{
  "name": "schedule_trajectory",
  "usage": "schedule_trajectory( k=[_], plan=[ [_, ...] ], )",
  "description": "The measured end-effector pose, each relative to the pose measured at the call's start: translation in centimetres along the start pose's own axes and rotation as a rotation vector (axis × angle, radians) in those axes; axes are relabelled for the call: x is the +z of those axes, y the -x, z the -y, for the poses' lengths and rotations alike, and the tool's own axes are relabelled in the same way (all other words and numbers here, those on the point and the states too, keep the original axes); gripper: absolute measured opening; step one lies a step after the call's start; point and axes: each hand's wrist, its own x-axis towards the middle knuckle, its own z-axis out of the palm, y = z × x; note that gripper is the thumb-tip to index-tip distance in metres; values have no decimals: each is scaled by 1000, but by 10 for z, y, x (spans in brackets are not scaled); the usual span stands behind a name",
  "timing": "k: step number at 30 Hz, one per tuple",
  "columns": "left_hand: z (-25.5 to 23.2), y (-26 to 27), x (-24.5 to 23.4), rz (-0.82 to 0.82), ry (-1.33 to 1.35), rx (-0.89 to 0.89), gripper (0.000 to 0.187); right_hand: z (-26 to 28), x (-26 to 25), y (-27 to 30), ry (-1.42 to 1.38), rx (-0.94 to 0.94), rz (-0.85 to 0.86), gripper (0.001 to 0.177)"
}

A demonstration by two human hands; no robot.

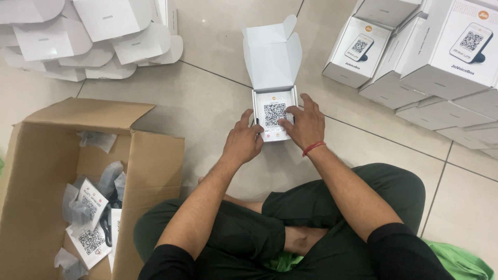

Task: The person packs electronic devices and accessories into retail packaging boxes on a floor.

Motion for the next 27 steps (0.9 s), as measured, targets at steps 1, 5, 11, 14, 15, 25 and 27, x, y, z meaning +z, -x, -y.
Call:
schedule_trajectory(
  k=[1,5,11,14,15,25,27],
  plan=[
    [-1,1,0,0,1,0,30,-2,3,1,1,0,1,36],
    [-4,0,-5,20,-19,-26,21,-16,16,-7,-137,-51,-18,37],
    [-19,3,-44,413,-6,-240,17,-61,29,-28,-757,420,9,45],
    [-13,-1,-50,306,52,-286,22,-63,22,-35,-1088,556,94,53],
    [-11,-3,-51,156,109,-313,28,-60,18,-37,-1153,605,186,57],
    [14,-15,-18,130,376,-314,97,-41,26,-30,-1085,292,390,92],
    [8,-16,-27,153,496,-373,99,-38,24,-31,-1058,256,347,94]
  ],
)
